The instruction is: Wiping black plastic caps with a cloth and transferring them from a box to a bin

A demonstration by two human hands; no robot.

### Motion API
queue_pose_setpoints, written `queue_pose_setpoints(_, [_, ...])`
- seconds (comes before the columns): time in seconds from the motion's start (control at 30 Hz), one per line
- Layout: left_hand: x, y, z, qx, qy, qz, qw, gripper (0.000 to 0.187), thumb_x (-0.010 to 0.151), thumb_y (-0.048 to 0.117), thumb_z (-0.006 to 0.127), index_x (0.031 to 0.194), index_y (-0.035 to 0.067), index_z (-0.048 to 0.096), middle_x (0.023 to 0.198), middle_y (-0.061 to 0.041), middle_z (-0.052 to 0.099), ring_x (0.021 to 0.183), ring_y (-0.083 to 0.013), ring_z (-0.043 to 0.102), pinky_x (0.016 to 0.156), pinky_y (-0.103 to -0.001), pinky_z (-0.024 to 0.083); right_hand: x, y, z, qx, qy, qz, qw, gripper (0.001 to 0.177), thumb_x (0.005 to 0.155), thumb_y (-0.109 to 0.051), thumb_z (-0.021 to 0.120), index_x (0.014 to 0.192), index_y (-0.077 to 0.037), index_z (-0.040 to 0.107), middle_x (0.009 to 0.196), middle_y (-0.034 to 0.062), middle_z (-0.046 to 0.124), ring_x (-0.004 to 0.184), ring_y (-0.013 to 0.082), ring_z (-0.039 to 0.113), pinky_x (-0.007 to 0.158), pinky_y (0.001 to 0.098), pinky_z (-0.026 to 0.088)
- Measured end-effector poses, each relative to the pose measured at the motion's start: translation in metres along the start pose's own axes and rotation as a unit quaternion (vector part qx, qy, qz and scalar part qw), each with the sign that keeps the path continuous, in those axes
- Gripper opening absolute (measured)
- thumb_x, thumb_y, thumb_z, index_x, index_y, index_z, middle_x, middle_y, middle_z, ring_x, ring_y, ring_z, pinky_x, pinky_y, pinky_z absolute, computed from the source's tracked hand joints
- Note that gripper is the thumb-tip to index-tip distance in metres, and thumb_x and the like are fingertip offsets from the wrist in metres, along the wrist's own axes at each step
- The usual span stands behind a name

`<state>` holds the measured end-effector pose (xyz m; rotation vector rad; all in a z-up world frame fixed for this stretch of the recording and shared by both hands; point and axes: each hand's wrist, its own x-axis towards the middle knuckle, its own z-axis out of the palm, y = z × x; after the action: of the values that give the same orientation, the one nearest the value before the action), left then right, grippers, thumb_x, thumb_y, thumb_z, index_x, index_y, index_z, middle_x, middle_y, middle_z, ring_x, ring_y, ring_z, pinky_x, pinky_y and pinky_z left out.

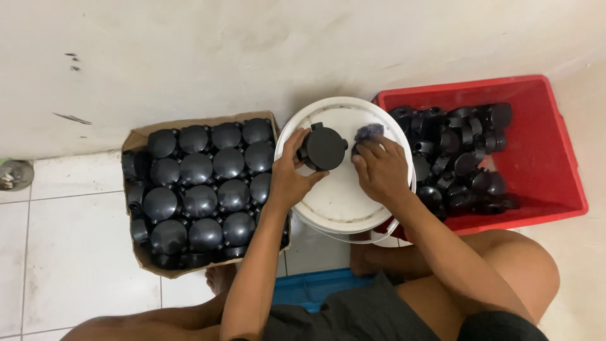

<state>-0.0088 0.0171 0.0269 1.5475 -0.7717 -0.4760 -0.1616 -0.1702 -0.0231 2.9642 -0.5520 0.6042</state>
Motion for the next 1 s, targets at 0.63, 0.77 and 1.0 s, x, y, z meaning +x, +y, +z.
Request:
queue_pose_setpoints(0.63, [0.007, -0.020, -0.065, -0.238, 0.060, -0.081, 0.966, 0.080, 0.097, 0.064, 0.042, 0.148, 0.002, 0.034, 0.115, -0.032, 0.063, 0.090, -0.0351, 0.071, 0.073, -0.044, 0.059, 0.104, -0.116, -0.054, 0.436, 0.024, 0.006, 0.900, 0.025, 0.094, -0.008, 0.074, 0.114, -0.002, 0.061, 0.102, 0.0130, 0.067, 0.102, 0.0325, 0.068, 0.083, 0.0422, 0.056])
queue_pose_setpoints(0.77, [-0.004, -0.044, -0.096, -0.204, 0.146, -0.136, 0.959, 0.077, 0.097, 0.067, 0.037, 0.141, 0.003, 0.032, 0.131, -0.035, 0.043, 0.085, -0.0370, 0.069, 0.068, -0.044, 0.058, 0.121, -0.170, -0.052, 0.447, -0.013, 0.031, 0.894, 0.034, 0.095, -0.008, 0.071, 0.122, 0.001, 0.051, 0.103, 0.0201, 0.067, 0.098, 0.0360, 0.068, 0.084, 0.0452, 0.056])
queue_pose_setpoints(1.0, [-0.025, -0.056, -0.180, 0.052, 0.292, -0.212, 0.931, 0.042, 0.097, 0.023, 0.060, 0.130, -0.001, 0.062, 0.115, -0.020, 0.062, 0.105, -0.0330, 0.064, 0.083, -0.042, 0.058, 0.154, -0.234, 0.023, 0.460, -0.120, 0.068, 0.877, 0.032, 0.096, -0.018, 0.070, 0.125, -0.007, 0.062, 0.097, 0.0184, 0.071, 0.093, 0.0317, 0.070, 0.078, 0.0435, 0.056])
